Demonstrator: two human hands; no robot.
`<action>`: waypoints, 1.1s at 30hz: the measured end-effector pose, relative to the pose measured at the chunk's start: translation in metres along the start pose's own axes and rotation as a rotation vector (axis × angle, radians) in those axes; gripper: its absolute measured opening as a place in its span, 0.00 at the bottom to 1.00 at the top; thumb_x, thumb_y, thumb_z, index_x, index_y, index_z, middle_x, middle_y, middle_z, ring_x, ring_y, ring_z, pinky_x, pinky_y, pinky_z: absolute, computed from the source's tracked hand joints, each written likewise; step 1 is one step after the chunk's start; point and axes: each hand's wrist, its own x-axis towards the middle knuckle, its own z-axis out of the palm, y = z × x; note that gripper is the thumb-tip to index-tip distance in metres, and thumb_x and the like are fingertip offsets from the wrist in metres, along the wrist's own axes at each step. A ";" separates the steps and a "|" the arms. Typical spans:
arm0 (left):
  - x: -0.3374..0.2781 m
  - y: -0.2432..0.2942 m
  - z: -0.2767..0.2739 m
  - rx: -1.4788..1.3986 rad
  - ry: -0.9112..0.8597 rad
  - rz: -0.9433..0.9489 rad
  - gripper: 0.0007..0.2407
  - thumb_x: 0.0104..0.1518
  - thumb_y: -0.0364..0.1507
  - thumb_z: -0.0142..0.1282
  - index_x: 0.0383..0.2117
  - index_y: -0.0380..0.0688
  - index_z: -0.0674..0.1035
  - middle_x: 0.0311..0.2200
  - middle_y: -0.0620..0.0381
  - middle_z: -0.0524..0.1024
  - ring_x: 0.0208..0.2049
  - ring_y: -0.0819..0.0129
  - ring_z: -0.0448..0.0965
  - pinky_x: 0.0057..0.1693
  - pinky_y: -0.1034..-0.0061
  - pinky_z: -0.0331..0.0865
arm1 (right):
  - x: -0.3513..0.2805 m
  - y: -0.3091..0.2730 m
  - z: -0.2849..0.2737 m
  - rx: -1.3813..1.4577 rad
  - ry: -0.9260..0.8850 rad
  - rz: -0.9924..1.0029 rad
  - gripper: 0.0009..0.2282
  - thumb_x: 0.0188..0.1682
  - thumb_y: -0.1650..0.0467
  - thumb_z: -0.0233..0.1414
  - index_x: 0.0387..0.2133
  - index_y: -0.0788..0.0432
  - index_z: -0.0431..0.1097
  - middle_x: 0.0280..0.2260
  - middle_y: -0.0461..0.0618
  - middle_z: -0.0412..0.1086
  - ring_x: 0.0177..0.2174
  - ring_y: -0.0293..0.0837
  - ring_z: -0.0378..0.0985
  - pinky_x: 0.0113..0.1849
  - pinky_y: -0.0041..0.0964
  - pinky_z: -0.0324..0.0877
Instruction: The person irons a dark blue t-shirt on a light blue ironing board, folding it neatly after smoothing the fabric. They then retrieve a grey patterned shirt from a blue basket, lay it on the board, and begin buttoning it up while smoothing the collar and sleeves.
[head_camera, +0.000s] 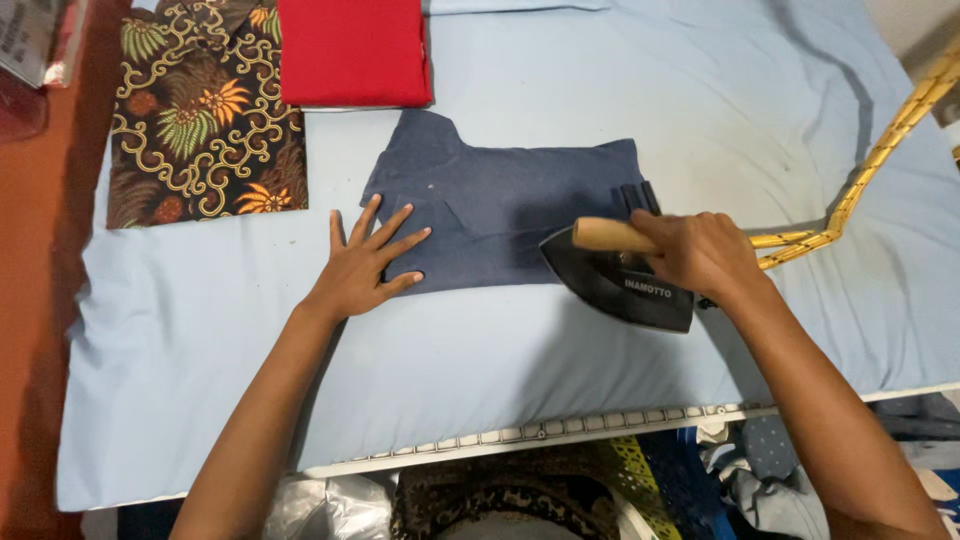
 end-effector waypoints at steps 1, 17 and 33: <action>0.000 -0.001 -0.001 -0.009 0.010 -0.005 0.29 0.56 0.57 0.48 0.65 0.74 0.66 0.73 0.67 0.50 0.74 0.52 0.36 0.66 0.28 0.23 | 0.002 -0.004 -0.002 0.015 0.007 -0.020 0.19 0.41 0.66 0.56 0.49 0.42 0.69 0.34 0.49 0.78 0.33 0.58 0.80 0.34 0.54 0.73; -0.001 -0.003 0.011 -0.115 0.128 -0.072 0.31 0.58 0.54 0.46 0.68 0.58 0.65 0.73 0.62 0.49 0.74 0.55 0.36 0.68 0.34 0.23 | 0.021 -0.065 0.007 -0.057 0.068 -0.095 0.12 0.46 0.64 0.54 0.43 0.46 0.66 0.30 0.46 0.77 0.29 0.56 0.81 0.30 0.51 0.75; -0.003 -0.004 0.010 -0.231 0.157 -0.150 0.21 0.66 0.33 0.42 0.67 0.55 0.67 0.73 0.64 0.51 0.75 0.61 0.37 0.72 0.44 0.25 | 0.035 -0.107 0.006 0.106 0.322 -0.457 0.09 0.46 0.65 0.54 0.36 0.53 0.65 0.24 0.49 0.75 0.23 0.56 0.79 0.24 0.53 0.73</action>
